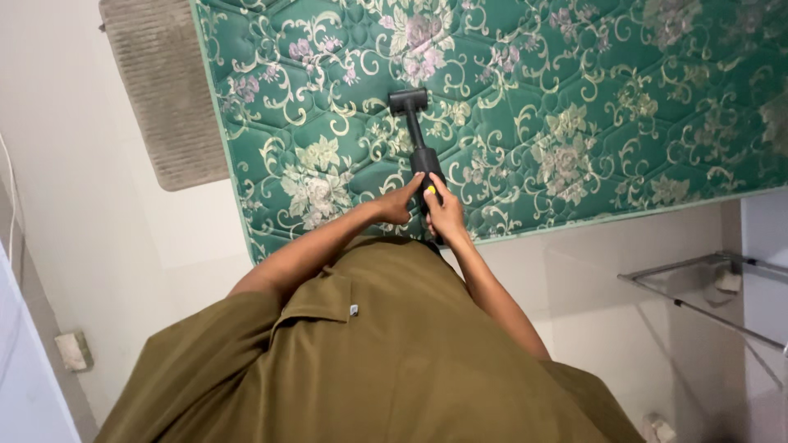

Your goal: The person uses a handheld vacuum cleaner to clean the surface of a green floral-patterned mattress. They move the vacuum back and forth across the mattress in a systematic manner, covering different sections of the surface.

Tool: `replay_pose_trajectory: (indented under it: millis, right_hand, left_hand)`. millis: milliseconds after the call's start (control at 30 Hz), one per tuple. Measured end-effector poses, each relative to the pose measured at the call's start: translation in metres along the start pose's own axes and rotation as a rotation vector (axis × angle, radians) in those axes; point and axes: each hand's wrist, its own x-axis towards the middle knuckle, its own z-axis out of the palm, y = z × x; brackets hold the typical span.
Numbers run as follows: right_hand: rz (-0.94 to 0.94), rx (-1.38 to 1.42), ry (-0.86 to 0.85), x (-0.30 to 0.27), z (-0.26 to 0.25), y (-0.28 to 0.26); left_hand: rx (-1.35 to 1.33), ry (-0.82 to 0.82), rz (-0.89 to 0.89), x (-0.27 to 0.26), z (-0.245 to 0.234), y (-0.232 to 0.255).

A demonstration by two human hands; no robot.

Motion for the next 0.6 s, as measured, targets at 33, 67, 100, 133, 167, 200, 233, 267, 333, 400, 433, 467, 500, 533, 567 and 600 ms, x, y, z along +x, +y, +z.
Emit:
replay_pose_trajectory:
  millis: [33,67,100,133,167,200,233,267,333,400,433,467,500,533,567,600]
  right_hand:
    - [-0.098,-0.062,0.028,0.006,0.002,0.005]
    - [-0.195,-0.125,0.055,0.021,0.004,0.005]
    - [-0.288,-0.188,0.084,0.035,0.004,0.003]
    - [-0.265,-0.115,0.068,0.054,0.005,-0.004]
    - [-0.24,-0.044,0.051,0.074,0.009,-0.015]
    - [-0.16,0.026,0.033,0.092,0.011,-0.029]
    - [-0.082,0.099,0.015,0.103,0.013,-0.041]
    - [-0.043,0.128,0.019,0.103,0.012,-0.049]
    - [0.034,0.188,0.03,0.095,0.009,-0.058]
    - [0.003,0.161,-0.01,0.064,-0.001,-0.047]
    - [-0.008,0.149,-0.038,0.042,-0.004,-0.036]
    - [-0.038,0.116,-0.038,0.02,-0.009,-0.025]
    - [-0.063,0.081,-0.034,-0.006,-0.015,-0.012]
    - [-0.027,0.096,-0.047,-0.032,-0.018,0.0]
    - [0.007,0.111,-0.061,-0.056,-0.021,0.01]
    - [0.027,0.092,-0.05,-0.08,-0.022,0.02]
  left_hand:
    - [-0.022,-0.026,-0.031,0.001,0.007,0.003]
    - [0.018,0.065,0.034,0.012,0.003,0.005]
    - [0.054,0.152,0.101,0.028,-0.007,0.006]
    - [0.093,0.232,0.147,0.046,-0.026,0.007]
    - [0.128,0.313,0.192,0.059,-0.043,0.01]
    - [0.094,0.291,0.059,0.067,-0.06,0.015]
    - [0.064,0.266,-0.075,0.072,-0.078,0.02]
    - [0.061,0.238,-0.142,0.071,-0.085,0.027]
    - [0.058,0.178,-0.275,0.07,-0.091,0.037]
    - [0.151,0.165,-0.155,0.056,-0.062,0.035]
    - [0.195,0.16,-0.104,0.047,-0.049,0.03]
    - [0.183,0.1,-0.081,0.035,-0.032,0.026]
    - [0.166,0.036,-0.056,0.015,-0.002,0.024]
    - [0.094,0.031,0.039,-0.005,0.023,0.023]
    - [0.022,0.029,0.134,-0.023,0.045,0.024]
    - [0.0,-0.004,0.104,-0.039,0.068,0.028]
